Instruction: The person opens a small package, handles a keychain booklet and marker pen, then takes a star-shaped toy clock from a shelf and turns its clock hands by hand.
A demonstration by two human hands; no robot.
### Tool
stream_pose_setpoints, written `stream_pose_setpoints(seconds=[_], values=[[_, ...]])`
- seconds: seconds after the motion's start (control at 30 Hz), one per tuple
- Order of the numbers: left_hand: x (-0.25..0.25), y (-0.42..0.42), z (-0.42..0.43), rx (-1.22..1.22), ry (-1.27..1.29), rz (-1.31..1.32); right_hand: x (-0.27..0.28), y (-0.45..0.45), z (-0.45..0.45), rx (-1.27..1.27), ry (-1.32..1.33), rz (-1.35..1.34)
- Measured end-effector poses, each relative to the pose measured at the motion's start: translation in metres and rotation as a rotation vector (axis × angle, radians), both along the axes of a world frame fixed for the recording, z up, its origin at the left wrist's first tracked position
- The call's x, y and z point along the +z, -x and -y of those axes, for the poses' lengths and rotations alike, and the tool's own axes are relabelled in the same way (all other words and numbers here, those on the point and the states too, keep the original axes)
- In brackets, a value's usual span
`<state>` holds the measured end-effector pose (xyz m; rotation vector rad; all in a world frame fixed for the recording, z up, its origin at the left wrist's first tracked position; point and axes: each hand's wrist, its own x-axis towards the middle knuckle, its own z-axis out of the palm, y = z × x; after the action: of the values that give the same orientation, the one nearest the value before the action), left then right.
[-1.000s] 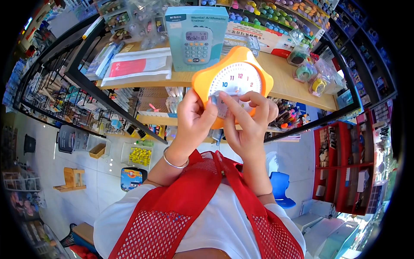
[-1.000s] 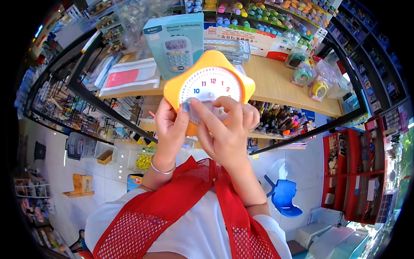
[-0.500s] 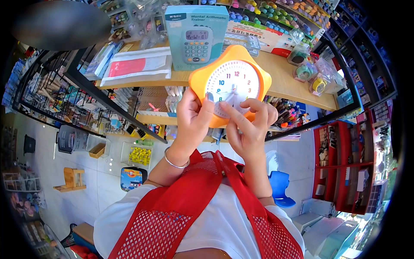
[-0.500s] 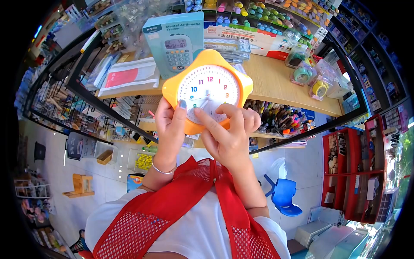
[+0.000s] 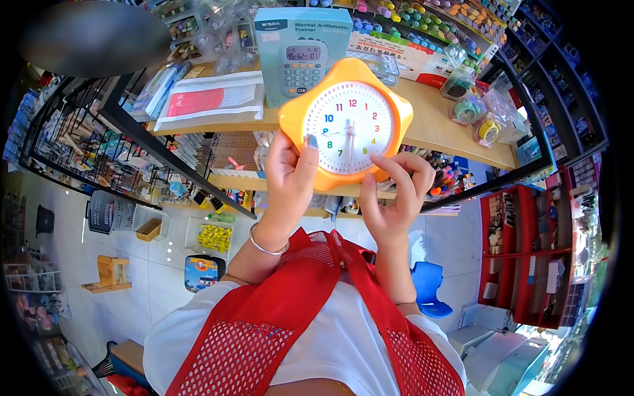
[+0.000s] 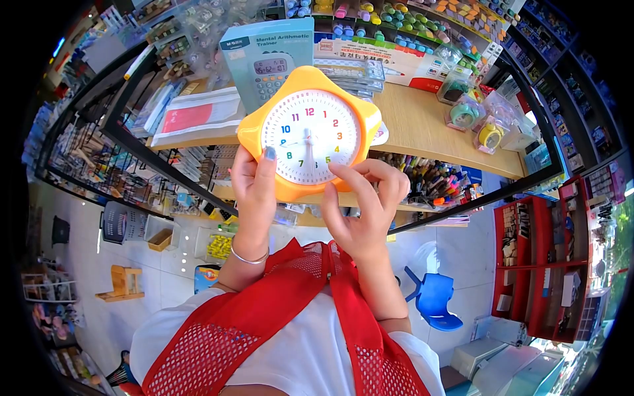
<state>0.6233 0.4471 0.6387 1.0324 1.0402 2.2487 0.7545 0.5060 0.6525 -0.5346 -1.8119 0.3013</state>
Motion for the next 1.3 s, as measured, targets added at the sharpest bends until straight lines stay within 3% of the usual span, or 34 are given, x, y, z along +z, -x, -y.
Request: stream_pose_setpoints(seconds=[0.13,0.83,1.07,1.3], values=[[0.000,-0.001,0.001,0.012,-0.005,-0.013,0.002,-0.001,0.001,-0.048,-0.066,0.128],[-0.002,-0.009,-0.002,0.109,-0.001,-0.075,-0.006,0.003,0.020,-0.052,-0.022,0.009],[0.001,-0.005,-0.002,0.074,0.015,-0.016,-0.002,0.001,0.012,-0.003,-0.001,0.161],[0.005,0.004,0.009,0.066,0.024,0.116,0.001,0.005,0.006,0.056,-0.167,0.289]])
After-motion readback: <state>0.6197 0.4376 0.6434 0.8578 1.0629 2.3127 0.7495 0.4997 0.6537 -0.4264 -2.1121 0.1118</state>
